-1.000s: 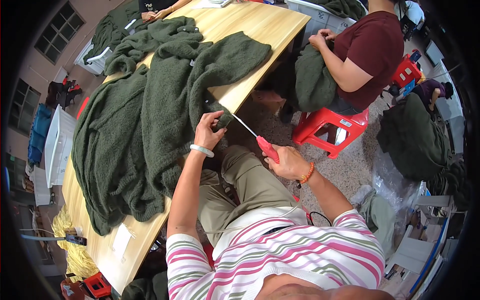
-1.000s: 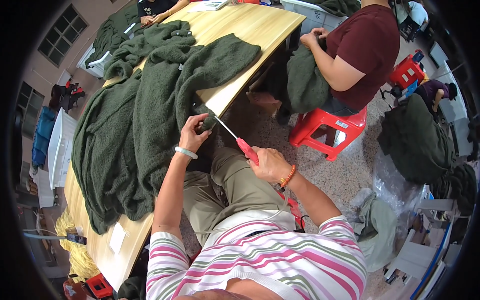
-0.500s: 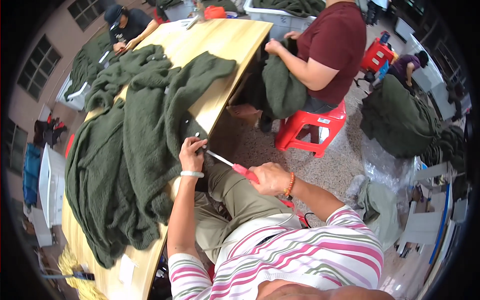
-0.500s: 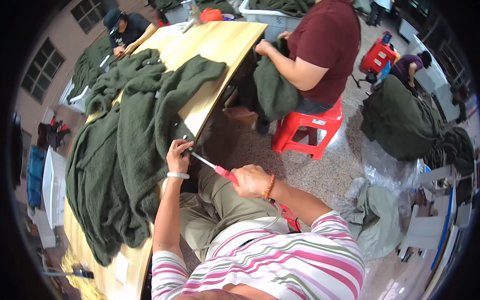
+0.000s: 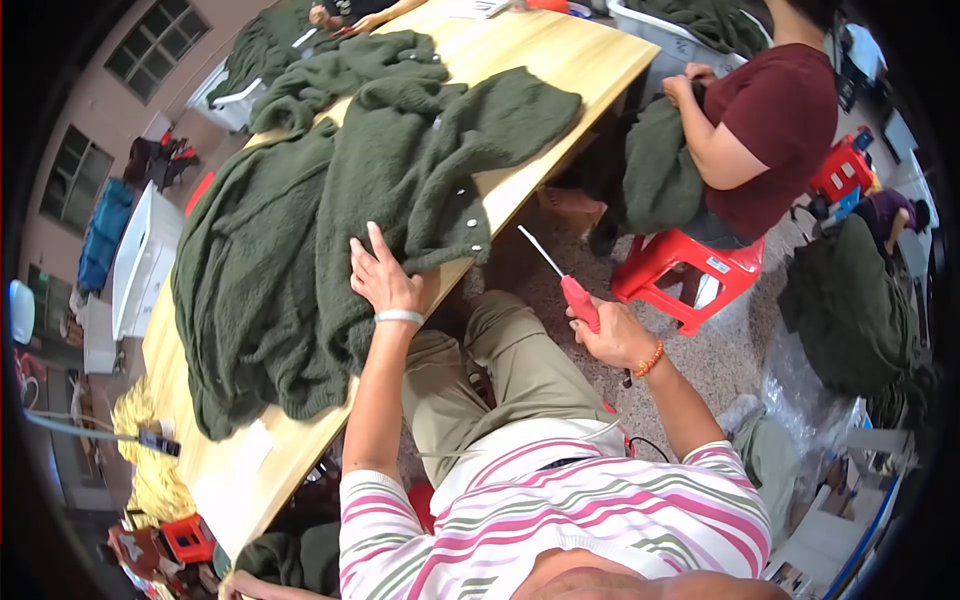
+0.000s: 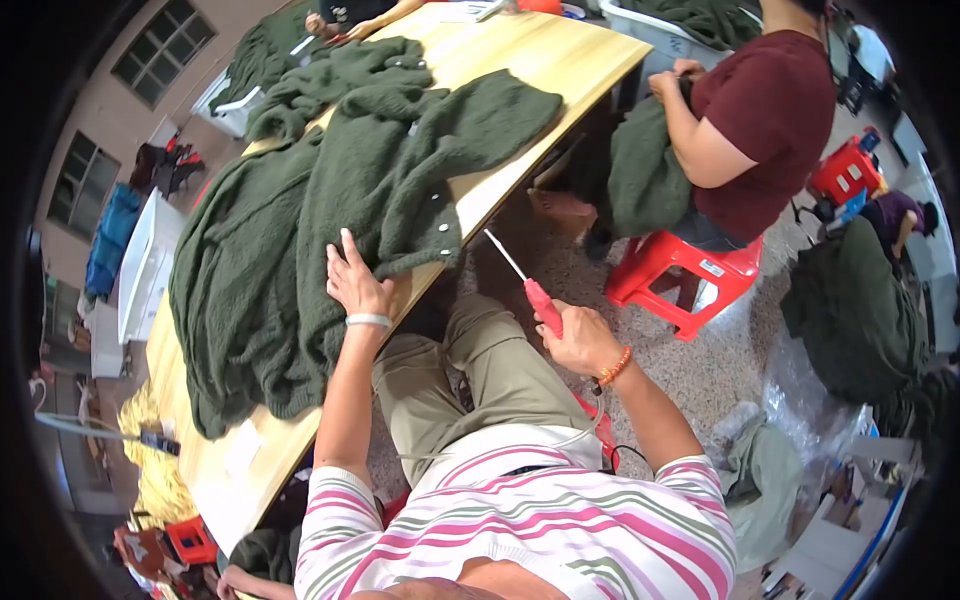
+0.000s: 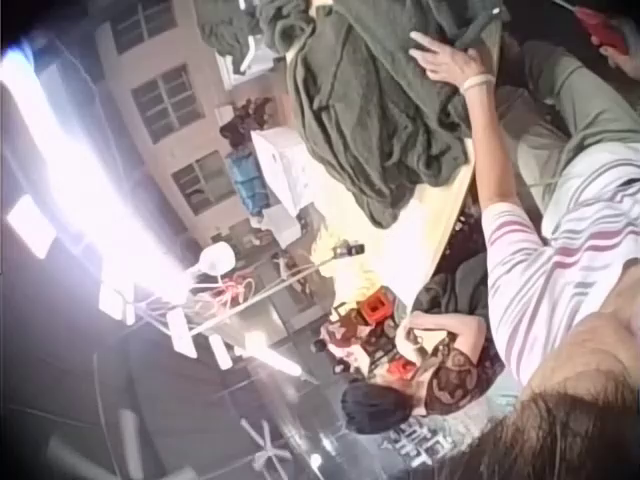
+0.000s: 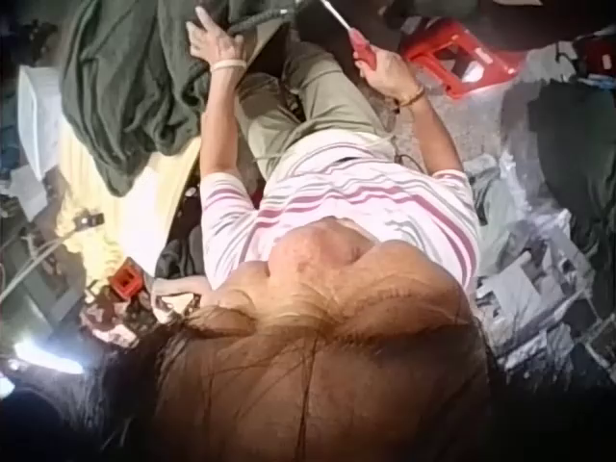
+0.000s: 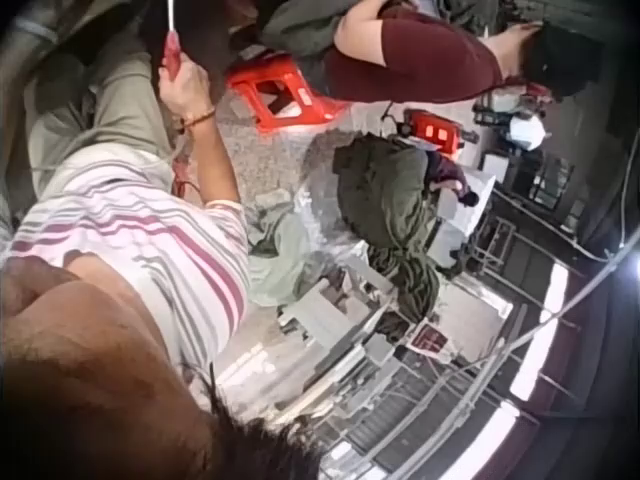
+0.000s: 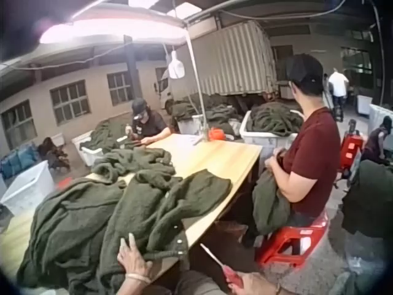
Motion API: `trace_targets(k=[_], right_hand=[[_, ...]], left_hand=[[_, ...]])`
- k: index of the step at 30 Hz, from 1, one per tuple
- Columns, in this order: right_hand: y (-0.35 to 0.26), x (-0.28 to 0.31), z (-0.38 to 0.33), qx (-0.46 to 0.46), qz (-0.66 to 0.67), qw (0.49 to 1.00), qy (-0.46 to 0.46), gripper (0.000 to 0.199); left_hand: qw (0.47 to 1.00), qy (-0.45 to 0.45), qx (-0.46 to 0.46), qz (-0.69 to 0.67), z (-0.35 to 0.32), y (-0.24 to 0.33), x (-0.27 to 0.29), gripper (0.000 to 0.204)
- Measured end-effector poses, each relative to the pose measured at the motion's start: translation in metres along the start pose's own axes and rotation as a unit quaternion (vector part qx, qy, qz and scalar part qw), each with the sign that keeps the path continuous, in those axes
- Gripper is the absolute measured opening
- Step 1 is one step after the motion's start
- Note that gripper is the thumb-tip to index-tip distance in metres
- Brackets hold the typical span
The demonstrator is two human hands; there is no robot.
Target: Trimming loose threads from green fabric garments using scissors.
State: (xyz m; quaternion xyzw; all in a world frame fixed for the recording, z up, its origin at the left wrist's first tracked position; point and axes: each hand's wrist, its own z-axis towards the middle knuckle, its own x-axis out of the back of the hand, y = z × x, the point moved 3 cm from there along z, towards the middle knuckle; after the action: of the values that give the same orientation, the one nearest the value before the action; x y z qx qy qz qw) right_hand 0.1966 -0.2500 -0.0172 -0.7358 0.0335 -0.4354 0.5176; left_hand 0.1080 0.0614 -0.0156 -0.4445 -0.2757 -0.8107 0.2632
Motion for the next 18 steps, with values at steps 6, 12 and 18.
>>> trace_targets(k=[6,12,18], right_hand=[[-0.014,-0.009,0.012,0.005,0.043,0.999,-0.013,0.023],[-0.008,-0.008,0.002,0.008,0.093,0.996,-0.009,0.018],[-0.014,-0.002,0.007,0.031,0.064,0.997,0.007,0.018]], left_hand=[[0.987,-0.154,0.014,0.032,0.017,-0.036,0.004,0.037],[0.716,-0.037,0.149,-0.681,0.030,-0.071,0.033,0.021],[0.580,0.126,0.092,-0.799,0.022,-0.118,0.205,0.028]])
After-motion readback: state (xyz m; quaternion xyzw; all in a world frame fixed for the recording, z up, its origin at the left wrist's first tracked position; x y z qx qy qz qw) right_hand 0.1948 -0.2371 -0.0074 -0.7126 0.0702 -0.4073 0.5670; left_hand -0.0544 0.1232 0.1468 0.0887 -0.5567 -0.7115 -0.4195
